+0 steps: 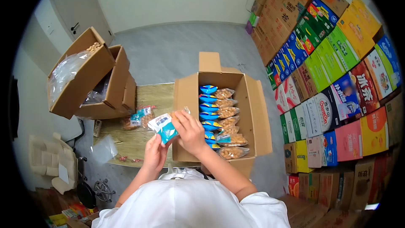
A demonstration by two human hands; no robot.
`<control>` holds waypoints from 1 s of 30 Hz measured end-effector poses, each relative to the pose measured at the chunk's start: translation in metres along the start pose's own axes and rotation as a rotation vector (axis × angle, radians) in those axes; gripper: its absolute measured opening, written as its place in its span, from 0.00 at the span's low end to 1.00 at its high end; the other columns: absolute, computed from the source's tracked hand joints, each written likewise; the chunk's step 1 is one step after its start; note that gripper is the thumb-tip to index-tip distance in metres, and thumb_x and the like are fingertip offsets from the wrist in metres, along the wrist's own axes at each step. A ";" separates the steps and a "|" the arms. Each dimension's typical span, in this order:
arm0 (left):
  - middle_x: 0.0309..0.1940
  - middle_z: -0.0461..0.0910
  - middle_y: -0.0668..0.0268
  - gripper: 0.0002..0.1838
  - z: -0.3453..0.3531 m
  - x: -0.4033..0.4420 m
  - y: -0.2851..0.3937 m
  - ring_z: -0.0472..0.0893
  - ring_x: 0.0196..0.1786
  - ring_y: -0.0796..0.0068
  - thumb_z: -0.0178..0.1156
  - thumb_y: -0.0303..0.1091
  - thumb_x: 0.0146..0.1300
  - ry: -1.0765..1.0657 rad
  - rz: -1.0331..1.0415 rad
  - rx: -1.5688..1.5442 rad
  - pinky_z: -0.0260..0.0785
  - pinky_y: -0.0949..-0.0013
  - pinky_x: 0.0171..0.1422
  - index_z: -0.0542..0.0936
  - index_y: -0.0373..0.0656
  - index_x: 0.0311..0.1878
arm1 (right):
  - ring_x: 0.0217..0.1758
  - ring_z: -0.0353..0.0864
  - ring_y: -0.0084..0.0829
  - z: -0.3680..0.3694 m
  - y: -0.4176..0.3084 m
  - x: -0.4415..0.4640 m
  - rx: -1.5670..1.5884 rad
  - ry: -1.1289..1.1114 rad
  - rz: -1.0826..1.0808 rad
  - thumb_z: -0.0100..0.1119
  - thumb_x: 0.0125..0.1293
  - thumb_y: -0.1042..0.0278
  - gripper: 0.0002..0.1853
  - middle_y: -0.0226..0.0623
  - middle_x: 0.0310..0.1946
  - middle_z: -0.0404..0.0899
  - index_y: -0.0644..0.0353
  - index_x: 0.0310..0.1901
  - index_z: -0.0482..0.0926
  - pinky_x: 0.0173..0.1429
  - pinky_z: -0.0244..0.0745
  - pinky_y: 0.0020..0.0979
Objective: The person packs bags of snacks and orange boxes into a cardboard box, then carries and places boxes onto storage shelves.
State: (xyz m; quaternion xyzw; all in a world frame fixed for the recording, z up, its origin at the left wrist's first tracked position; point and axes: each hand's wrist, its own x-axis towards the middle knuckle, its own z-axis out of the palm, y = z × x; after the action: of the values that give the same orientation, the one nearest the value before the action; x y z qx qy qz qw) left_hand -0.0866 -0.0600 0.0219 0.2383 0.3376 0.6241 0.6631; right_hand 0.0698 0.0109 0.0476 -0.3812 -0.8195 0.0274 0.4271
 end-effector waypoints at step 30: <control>0.47 0.80 0.60 0.08 0.025 -0.001 -0.047 0.79 0.50 0.73 0.50 0.33 0.72 -0.102 -0.251 0.320 0.69 0.68 0.60 0.75 0.40 0.40 | 0.47 0.81 0.39 -0.044 0.170 -0.099 -0.496 -0.595 0.416 0.54 0.58 0.68 0.08 0.32 0.34 0.83 0.50 0.36 0.83 0.49 0.74 0.47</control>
State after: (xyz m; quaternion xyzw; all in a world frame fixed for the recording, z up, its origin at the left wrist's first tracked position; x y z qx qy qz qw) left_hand -0.0366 -0.0633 0.0043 0.3280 0.4254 0.4623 0.7055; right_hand 0.2375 0.0549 -0.0544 -0.6045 -0.7944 0.0239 0.0535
